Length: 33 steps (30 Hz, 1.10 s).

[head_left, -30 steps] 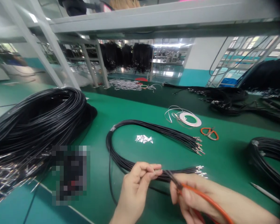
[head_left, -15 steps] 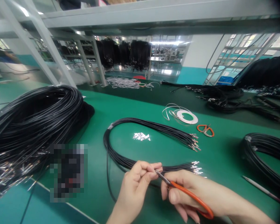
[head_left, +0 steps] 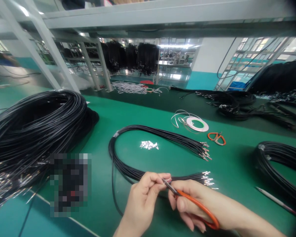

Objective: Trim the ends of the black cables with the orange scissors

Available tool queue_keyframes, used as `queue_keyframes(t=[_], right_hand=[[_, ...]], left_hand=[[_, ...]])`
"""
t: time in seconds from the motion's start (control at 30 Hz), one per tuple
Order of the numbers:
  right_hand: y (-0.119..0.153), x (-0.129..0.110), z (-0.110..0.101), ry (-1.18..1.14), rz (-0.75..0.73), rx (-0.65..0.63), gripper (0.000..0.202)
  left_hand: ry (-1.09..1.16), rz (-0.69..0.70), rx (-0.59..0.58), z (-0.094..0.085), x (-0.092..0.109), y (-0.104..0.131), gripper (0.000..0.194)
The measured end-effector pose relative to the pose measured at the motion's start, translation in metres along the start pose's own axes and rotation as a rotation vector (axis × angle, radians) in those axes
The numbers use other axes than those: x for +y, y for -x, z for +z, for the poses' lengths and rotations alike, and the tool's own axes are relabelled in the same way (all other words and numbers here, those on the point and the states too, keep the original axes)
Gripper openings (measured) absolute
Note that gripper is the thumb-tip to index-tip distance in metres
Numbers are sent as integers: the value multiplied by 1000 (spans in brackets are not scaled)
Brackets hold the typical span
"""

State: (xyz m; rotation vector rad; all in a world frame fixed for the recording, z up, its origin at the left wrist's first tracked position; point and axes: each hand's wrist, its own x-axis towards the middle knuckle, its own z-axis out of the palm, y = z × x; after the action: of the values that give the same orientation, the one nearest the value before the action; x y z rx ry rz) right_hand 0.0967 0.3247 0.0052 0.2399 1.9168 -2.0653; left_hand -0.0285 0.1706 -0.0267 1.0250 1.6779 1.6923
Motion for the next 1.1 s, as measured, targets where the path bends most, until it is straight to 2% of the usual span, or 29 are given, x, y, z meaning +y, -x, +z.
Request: queue_keyframes(t=[0.23, 0.3, 0.4, 0.43, 0.5, 0.57, 0.67, 0.73, 0.83, 0.93, 1.03, 1.1], right_hand=[[-8, 11, 0, -44, 16, 2, 43], [-5, 8, -4, -32, 67, -4, 43], [12, -2, -16, 28, 171, 6, 37], [19, -5, -20, 50, 184, 33, 36], [36, -8, -27, 81, 172, 106, 38], [50, -4, -29, 87, 133, 169, 44], [61, 14, -26, 46, 81, 241, 51], [63, 27, -25, 49, 92, 329, 56], [60, 42, -31, 239, 102, 579, 53], [54, 50, -38, 515, -45, 849, 37], [50, 53, -37, 640, -157, 920, 28], [52, 50, -33, 663, -186, 904, 24]], left_hand=[[5, -5, -9, 1, -2, 4, 12], [69, -63, -5, 1, 1, 5, 11], [138, -242, 51, -7, 8, -3, 15], [97, -291, 76, -13, 11, -10, 17], [-129, -325, 114, -26, 12, -32, 19], [-476, -243, 145, -40, 9, -62, 13], [-628, -231, 192, -54, -4, -105, 7], [-695, -224, 197, -59, -13, -123, 9], [-770, -215, 185, -63, -22, -130, 12], [-825, -217, 197, -65, -26, -129, 6], [-848, -205, 201, -67, -23, -129, 7], [-836, -172, 183, -65, -16, -126, 21]])
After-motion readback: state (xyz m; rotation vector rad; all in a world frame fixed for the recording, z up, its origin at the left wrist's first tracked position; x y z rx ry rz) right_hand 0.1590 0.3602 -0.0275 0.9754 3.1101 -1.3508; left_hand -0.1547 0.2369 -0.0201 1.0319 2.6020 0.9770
